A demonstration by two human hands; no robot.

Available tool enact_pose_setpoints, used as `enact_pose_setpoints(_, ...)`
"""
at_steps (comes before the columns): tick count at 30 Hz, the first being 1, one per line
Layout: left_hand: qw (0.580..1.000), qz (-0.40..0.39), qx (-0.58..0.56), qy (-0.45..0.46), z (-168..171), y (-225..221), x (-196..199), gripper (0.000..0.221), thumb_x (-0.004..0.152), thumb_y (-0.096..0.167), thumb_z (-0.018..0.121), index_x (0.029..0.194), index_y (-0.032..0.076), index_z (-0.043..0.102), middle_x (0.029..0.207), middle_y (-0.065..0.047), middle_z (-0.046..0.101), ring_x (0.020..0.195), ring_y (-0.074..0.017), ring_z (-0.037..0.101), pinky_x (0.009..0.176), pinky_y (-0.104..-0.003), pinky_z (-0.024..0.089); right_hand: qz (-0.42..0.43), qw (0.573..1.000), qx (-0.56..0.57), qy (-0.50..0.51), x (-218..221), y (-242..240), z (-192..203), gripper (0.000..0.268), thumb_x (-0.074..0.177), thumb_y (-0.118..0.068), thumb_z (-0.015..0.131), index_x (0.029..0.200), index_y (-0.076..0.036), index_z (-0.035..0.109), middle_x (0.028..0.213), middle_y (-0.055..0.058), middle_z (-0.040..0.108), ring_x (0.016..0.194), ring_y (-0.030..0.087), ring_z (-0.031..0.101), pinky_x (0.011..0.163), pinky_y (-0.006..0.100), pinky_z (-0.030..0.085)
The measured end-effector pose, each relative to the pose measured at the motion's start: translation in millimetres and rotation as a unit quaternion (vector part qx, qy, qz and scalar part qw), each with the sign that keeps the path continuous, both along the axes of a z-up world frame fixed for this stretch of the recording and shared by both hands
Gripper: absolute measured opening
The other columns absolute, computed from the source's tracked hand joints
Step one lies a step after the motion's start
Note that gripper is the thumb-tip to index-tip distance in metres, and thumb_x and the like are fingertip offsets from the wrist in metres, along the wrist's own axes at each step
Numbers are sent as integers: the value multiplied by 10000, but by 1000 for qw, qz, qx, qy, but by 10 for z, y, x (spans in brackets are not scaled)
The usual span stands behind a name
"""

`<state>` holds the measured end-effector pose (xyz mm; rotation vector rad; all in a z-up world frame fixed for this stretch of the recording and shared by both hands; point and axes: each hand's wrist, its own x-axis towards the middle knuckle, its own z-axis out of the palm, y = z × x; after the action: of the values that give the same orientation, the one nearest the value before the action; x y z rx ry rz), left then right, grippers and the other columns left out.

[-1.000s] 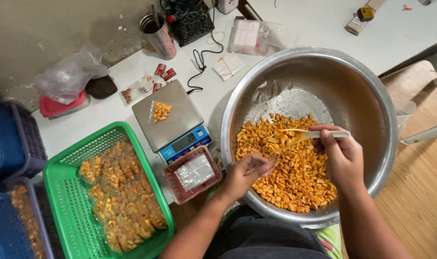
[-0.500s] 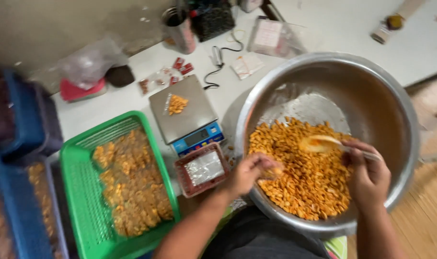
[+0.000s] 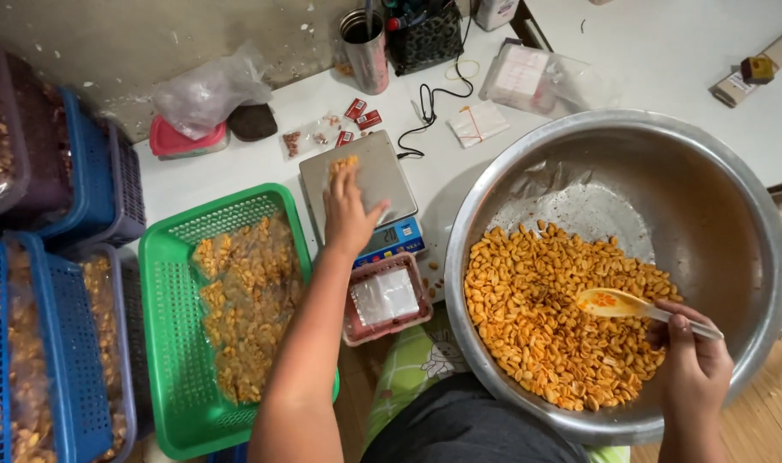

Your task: The person scoops yellow snack pieces from a large metal bowl using a plastic spoon, weighs them on a digital scale, and transfers them into small plastic bags. The filled bags are then placed into a green basket.

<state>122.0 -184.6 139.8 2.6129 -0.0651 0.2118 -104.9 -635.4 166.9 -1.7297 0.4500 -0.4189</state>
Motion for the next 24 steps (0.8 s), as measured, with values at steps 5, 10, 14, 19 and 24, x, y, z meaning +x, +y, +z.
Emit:
enact_pose_setpoints(5, 944, 20, -204, -258, 606, -523, -284, 191, 985, 68, 689, 1164, 89, 627, 1132, -59, 701, 554, -45, 510, 468, -163, 456, -9, 1000, 5, -3, -80, -72, -79, 190, 1235, -104, 507, 1317, 15, 630, 1032, 122, 636, 882, 168, 580, 802, 261, 480)
enact_pose_setpoints(10, 584, -105, -799, 95, 361, -1240, -789, 134, 987, -2, 596, 945, 119, 558, 1069, -106, 699, 1011, -275, 676, 876, -423, 605, -21, 999, 35, -8, -80, -67, -104, 179, 1222, -93, 508, 1307, 12, 625, 1119, 127, 660, 859, 161, 590, 798, 245, 516)
enact_pose_setpoints(14, 540, 93, -794, 263, 458, -1653, -1247, 374, 805, 107, 762, 1148, 38, 629, 1068, -133, 685, 1089, -429, 687, 894, -684, 596, -13, 999, 30, -19, -68, -164, -218, 201, 1207, -110, 505, 1300, 20, 627, 969, 120, 624, 826, 144, 563, 776, 240, 466)
enact_pose_setpoints(19, 509, -156, -759, 375, 290, -1777, -1472, 500, 1018, 70, 593, 1488, 134, 436, 1257, -135, 685, 1161, -330, 653, 885, -519, 606, -21, 998, 53, -2, -97, -173, -170, 180, 1201, -119, 516, 1259, 0, 637, 965, 121, 627, 832, 164, 574, 767, 251, 477)
enact_pose_setpoints(24, 508, -142, -727, 440, 173, -1803, -1438, 342, 1054, 213, 527, 1379, 157, 616, 1272, -92, 691, 1124, -303, 660, 901, -496, 594, -21, 998, 56, 8, -156, -147, -168, 181, 1193, -113, 519, 1271, -12, 648, 986, 101, 637, 869, 149, 578, 788, 243, 482)
